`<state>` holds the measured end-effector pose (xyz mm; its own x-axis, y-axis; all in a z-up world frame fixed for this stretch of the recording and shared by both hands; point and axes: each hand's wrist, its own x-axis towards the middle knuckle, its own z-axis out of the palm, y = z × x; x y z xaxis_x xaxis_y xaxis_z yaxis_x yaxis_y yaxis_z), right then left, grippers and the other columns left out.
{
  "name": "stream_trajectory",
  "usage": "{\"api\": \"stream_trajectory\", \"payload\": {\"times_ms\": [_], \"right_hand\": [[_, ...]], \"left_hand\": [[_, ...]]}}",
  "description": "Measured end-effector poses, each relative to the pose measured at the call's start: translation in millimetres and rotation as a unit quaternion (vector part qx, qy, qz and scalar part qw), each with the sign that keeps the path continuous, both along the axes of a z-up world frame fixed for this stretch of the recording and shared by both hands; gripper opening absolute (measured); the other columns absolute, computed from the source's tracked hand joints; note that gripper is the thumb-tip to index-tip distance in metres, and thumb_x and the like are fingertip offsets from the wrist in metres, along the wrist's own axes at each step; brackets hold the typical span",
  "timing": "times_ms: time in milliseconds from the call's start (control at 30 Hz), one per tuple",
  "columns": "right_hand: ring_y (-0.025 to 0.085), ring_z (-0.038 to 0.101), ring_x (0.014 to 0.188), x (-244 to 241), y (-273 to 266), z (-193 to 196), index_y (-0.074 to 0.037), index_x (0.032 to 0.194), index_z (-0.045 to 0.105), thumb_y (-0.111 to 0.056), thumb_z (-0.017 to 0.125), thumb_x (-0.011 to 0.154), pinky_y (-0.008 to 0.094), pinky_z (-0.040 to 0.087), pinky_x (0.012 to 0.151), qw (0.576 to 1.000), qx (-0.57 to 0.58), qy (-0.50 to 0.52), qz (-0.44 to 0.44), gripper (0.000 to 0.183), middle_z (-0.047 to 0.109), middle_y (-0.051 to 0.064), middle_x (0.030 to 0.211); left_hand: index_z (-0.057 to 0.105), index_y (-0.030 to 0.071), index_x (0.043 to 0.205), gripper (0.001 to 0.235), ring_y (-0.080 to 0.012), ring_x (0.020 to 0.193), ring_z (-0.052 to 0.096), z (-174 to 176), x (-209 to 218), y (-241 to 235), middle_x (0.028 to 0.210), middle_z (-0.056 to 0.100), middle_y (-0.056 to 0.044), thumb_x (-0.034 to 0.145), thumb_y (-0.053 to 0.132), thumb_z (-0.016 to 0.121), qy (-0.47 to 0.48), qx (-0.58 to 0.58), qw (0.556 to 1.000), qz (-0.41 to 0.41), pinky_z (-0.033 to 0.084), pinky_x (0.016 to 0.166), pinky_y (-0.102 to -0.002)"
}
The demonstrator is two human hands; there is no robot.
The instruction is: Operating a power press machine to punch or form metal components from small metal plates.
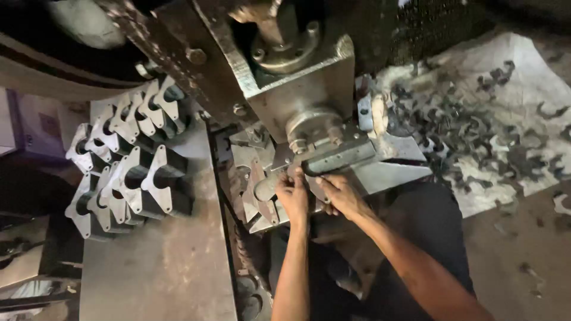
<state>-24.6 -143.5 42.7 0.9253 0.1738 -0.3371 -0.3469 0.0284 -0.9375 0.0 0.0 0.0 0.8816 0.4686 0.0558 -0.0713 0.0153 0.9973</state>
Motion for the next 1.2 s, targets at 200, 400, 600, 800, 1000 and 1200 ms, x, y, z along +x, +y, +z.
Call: {"api": "stream_trajectory", "payload": {"times_ms": [200,400,600,800,1000,1200], "right_hand": [[0.015,0.061,0.044,4.1,-5.2,-5.0,0.006,0.096,0.067,-0.035,0.056,0.105,0.028,0.044,0.036,0.998,0.046,-0.013,0.030,0.043,0.068,0.010,0.062],[0.017,0.065,0.044,8.7,-16.5,36.5,0.001,0.092,0.071,-0.060,0.048,0.094,0.025,0.042,0.034,0.938,0.317,0.115,0.079,0.065,0.072,0.011,0.062],[0.017,0.063,0.052,3.6,-45.9,19.2,0.000,0.102,0.071,-0.047,0.054,0.104,0.028,0.045,0.041,0.986,0.119,-0.106,-0.055,0.050,0.071,0.010,0.071],[0.016,0.073,0.100,18.8,-35.5,26.8,-0.012,0.121,0.062,-0.036,0.057,0.095,0.033,0.061,0.090,0.965,0.196,-0.159,-0.070,0.036,0.074,0.007,0.112],[0.027,0.074,0.099,-11.2,-39.7,23.4,-0.001,0.109,0.069,-0.011,0.069,0.104,0.041,0.059,0.089,0.858,0.423,-0.245,0.156,0.011,0.077,0.015,0.109],[0.028,0.070,0.098,-3.2,-29.9,54.3,-0.005,0.106,0.070,-0.002,0.062,0.086,0.039,0.055,0.085,0.849,-0.235,-0.469,0.067,0.022,0.073,0.011,0.101]], "left_hand": [[0.067,-0.001,0.097,0.023,-0.0125,0.057,0.044,93.0,-64.1,-9.1,0.072,0.066,-0.001,0.095,0.021,0.071,0.115,0.106,0.988,-0.011,0.035,0.051,-0.030],[0.058,0.000,0.120,0.029,-0.0309,0.095,0.067,26.1,-95.7,-10.4,0.106,0.065,-0.016,0.093,0.002,0.070,-0.167,0.350,0.922,0.010,0.056,0.086,-0.038],[0.054,-0.005,0.131,0.049,-0.0465,0.108,0.063,103.9,-59.4,-25.8,0.133,0.048,-0.030,0.084,-0.007,0.066,-0.252,0.408,0.876,-0.042,0.055,0.090,-0.046],[0.062,0.007,0.113,0.036,-0.0286,0.098,0.070,105.3,-26.7,4.5,0.105,0.068,-0.013,0.085,-0.015,0.061,-0.260,0.364,0.894,-0.023,0.059,0.085,-0.040],[0.070,0.005,0.116,0.021,-0.0176,0.056,0.056,76.0,-27.9,5.1,0.075,0.063,-0.008,0.098,0.001,0.059,-0.051,-0.357,0.899,-0.248,0.047,0.049,-0.032],[0.069,-0.001,0.114,0.028,-0.0212,0.086,0.070,61.6,-50.7,-13.6,0.094,0.072,-0.014,0.094,-0.004,0.051,-0.051,0.229,0.959,-0.160,0.054,0.080,-0.032]]}}
